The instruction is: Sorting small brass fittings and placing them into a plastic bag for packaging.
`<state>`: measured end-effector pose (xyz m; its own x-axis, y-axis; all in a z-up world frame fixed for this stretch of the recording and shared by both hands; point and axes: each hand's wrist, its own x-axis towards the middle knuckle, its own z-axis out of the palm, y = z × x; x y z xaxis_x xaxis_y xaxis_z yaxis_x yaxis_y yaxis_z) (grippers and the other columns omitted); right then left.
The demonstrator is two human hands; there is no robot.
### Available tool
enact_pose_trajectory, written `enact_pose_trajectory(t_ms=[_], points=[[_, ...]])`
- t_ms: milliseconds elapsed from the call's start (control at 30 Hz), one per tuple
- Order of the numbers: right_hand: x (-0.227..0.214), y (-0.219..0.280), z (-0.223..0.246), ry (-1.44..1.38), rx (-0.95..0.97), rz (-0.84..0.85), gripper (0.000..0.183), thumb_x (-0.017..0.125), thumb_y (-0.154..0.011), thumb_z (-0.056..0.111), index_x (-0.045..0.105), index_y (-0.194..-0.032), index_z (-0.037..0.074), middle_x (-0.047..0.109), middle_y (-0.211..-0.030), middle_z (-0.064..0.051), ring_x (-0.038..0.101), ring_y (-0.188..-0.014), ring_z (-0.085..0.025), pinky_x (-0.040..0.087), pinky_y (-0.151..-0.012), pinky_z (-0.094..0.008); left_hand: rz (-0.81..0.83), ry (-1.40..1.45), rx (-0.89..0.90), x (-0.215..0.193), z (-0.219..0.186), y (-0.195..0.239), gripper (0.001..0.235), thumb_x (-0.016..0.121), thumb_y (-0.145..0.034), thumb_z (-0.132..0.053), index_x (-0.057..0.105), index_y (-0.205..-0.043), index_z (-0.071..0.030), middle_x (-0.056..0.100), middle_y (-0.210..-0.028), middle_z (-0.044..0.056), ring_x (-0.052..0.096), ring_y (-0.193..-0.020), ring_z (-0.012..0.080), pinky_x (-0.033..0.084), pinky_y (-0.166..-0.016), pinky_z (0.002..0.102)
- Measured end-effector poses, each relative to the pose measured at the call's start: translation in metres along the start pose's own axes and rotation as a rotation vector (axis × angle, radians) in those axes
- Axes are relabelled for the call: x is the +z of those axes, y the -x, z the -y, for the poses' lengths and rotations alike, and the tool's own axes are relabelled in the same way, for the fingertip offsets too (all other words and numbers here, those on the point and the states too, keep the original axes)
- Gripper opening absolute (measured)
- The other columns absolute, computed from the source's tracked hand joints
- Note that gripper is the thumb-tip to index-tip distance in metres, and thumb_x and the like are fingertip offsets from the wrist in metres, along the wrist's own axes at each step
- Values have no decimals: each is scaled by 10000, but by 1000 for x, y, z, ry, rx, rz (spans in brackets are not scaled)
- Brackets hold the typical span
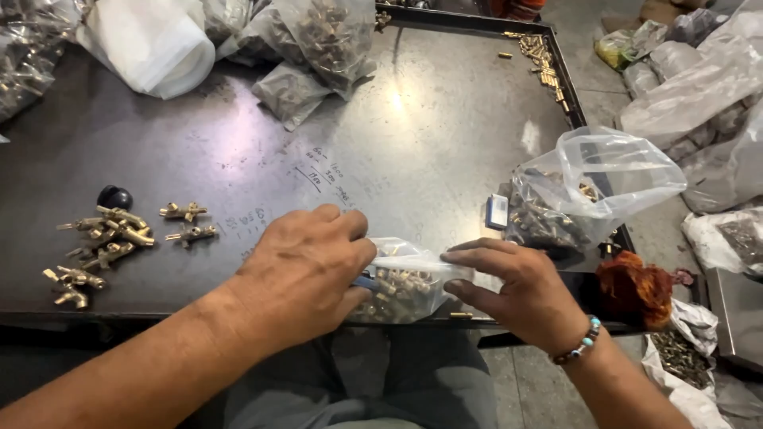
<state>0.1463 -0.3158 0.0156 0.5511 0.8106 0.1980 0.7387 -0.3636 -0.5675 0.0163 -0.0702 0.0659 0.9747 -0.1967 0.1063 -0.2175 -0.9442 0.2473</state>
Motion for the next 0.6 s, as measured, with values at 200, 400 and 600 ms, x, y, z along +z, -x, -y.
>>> enact_pose_trajectory(t_ms=[200, 400, 600], points=[[6, 3, 0, 59, -71, -71, 197, 797, -809, 195, 787, -1001, 149, 784, -911, -27, 742, -778, -216, 575, -666, -330, 16, 11, 30, 5, -11, -13, 326, 823, -690, -257, 725, -935, -65, 634, -997, 94, 604, -934, 294, 497, -799, 451], [3, 2, 2, 96, -93, -86, 86, 765, -848, 164, 737, -901, 102, 722, -801, -51, 693, -714, -261, 539, -620, -365, -17, 11, 90, 11, -18, -22, 296, 822, -657, -254, 720, -866, -71, 630, -966, 91, 607, -918, 294, 495, -777, 451], [1, 3, 2, 33, -127, -77, 105, 770, -849, 140, 726, -925, 82, 716, -823, -50, 695, -734, -246, 535, -628, -352, 20, -19, 108, 19, -15, -25, 175, 754, -776, -250, 729, -819, -83, 648, -933, 48, 621, -935, 272, 501, -782, 436]])
